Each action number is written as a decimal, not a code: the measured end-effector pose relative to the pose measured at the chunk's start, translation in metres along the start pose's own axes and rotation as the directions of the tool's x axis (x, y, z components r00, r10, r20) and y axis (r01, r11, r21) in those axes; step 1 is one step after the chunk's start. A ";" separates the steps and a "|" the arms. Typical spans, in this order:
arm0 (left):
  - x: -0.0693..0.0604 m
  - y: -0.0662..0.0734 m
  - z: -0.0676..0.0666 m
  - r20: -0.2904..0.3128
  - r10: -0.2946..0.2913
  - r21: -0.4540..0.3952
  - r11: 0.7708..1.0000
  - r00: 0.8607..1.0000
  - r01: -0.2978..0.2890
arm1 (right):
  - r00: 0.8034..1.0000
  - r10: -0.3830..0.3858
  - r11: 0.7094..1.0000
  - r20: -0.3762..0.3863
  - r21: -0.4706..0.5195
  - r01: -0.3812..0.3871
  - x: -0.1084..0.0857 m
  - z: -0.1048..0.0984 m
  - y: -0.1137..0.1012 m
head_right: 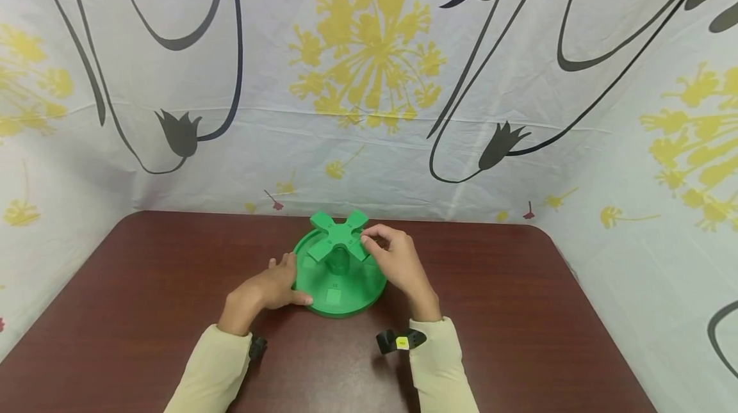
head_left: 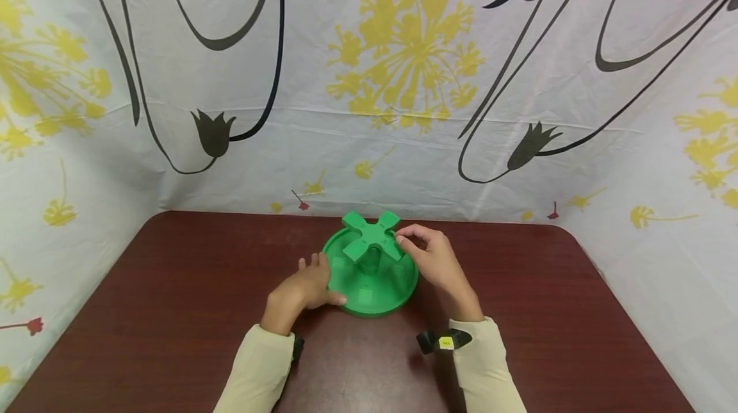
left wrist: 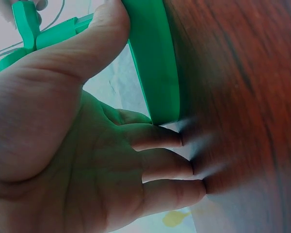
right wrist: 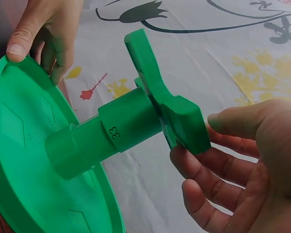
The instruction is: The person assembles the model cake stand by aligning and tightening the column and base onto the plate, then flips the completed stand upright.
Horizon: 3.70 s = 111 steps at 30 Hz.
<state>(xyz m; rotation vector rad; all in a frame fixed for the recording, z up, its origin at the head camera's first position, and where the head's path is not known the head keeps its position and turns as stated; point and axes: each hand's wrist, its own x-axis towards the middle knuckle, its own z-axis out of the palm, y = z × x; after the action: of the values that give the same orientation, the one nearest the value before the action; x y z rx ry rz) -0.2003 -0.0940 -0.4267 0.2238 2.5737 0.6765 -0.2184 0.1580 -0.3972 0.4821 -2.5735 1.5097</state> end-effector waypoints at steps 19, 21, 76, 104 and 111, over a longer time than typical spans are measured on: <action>0.000 0.000 0.000 0.008 0.001 0.007 1.000 1.000 -0.002 | 0.978 -0.023 0.997 0.206 0.075 0.008 -0.004 -0.002 -0.008; 0.000 0.000 0.000 0.008 0.000 0.009 1.000 1.000 0.000 | 0.982 -0.029 0.997 0.184 0.073 0.015 -0.004 -0.002 -0.009; -0.002 0.000 -0.001 0.016 0.003 -0.001 1.000 1.000 -0.003 | 0.998 0.039 0.999 0.042 0.036 -0.040 -0.002 -0.004 -0.001; -0.002 0.001 -0.002 0.014 0.003 0.001 1.000 1.000 -0.003 | 0.985 0.038 0.995 0.166 0.089 -0.053 -0.002 -0.002 -0.004; -0.002 0.001 -0.002 0.012 0.003 0.002 1.000 1.000 -0.003 | 0.981 0.016 0.994 0.191 0.103 -0.037 -0.002 0.001 -0.006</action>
<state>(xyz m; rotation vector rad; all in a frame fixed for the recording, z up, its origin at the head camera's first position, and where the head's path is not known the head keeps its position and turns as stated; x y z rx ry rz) -0.1991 -0.0947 -0.4240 0.2324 2.5634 0.6713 -0.2146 0.1553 -0.3935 0.6358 -2.6579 1.6943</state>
